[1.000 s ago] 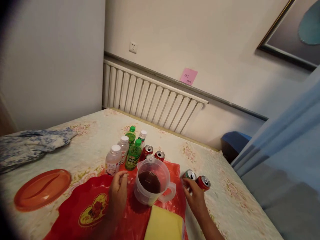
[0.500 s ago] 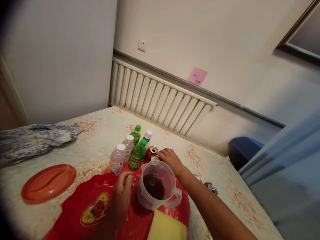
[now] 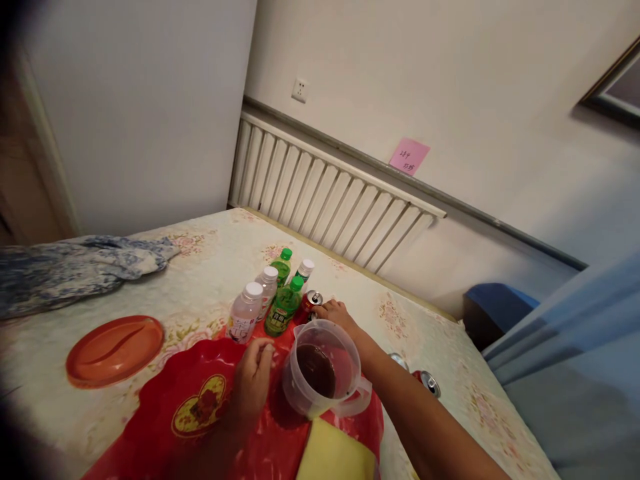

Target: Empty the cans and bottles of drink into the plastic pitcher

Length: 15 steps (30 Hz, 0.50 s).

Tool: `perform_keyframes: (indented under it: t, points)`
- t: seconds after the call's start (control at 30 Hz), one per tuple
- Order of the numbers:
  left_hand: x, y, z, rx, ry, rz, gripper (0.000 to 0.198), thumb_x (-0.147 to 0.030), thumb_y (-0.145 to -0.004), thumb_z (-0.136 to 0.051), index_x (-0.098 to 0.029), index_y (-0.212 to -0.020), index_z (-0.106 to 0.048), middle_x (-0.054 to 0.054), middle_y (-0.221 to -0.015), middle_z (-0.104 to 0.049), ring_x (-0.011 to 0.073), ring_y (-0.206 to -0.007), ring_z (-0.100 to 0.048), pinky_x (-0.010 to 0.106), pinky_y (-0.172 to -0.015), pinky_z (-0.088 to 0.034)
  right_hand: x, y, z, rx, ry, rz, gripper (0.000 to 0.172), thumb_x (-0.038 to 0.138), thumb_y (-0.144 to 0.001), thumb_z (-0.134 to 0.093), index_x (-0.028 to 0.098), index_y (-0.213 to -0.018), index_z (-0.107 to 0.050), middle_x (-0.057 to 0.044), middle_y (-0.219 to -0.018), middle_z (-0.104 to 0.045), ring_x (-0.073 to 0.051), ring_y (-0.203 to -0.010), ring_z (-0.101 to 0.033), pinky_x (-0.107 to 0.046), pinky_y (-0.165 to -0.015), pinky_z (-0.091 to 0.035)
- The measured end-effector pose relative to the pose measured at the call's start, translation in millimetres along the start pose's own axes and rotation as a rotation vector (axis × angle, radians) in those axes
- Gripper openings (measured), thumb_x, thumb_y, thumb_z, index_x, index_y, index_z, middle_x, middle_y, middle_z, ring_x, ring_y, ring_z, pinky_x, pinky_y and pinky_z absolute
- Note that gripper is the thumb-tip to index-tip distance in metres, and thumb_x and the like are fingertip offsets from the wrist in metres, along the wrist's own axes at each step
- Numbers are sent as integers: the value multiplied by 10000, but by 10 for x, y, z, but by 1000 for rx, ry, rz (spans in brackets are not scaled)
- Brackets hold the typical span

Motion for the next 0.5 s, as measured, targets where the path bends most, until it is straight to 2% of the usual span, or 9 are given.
perform_keyframes:
  t: [0.2, 0.37, 0.5]
  points:
    - [5, -17, 28, -7, 27, -24, 254, -411, -846, -439, -214, -857, -599, 54, -828, -674, 228, -802, -630, 336, -727, -491, -93, 197, 357, -126, -131, -23, 506, 405, -798, -682, 175, -1239, -592, -114, -1050, -651, -235, -969, -565, -351, -868, -432]
    - [-7, -40, 53, 34, 25, -22, 264, -427, -848, -441, -212, -873, -592, 48, -842, -663, 226, -804, -615, 335, -738, -472, -194, 420, 779, -266, -217, -70, 538, 308, -746, -713, 180, -1244, -555, -92, -1074, -636, -218, -939, -595, -358, -853, -483]
    - [-66, -79, 70, 120, 125, 11, 237, -428, -821, -503, -211, -849, -593, 10, -757, -637, 201, -716, -603, 301, -674, -464, -108, 527, 1207, -394, -415, -80, 560, 259, -704, -735, 208, -1230, -550, -69, -1107, -642, -216, -979, -615, -371, -895, -490]
Point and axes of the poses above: each hand's wrist, its own y-axis away from the middle knuckle, its own z-axis out of the back of the hand, x = y × z, the point moved 4 cm from there along -y, towards the middle knuckle
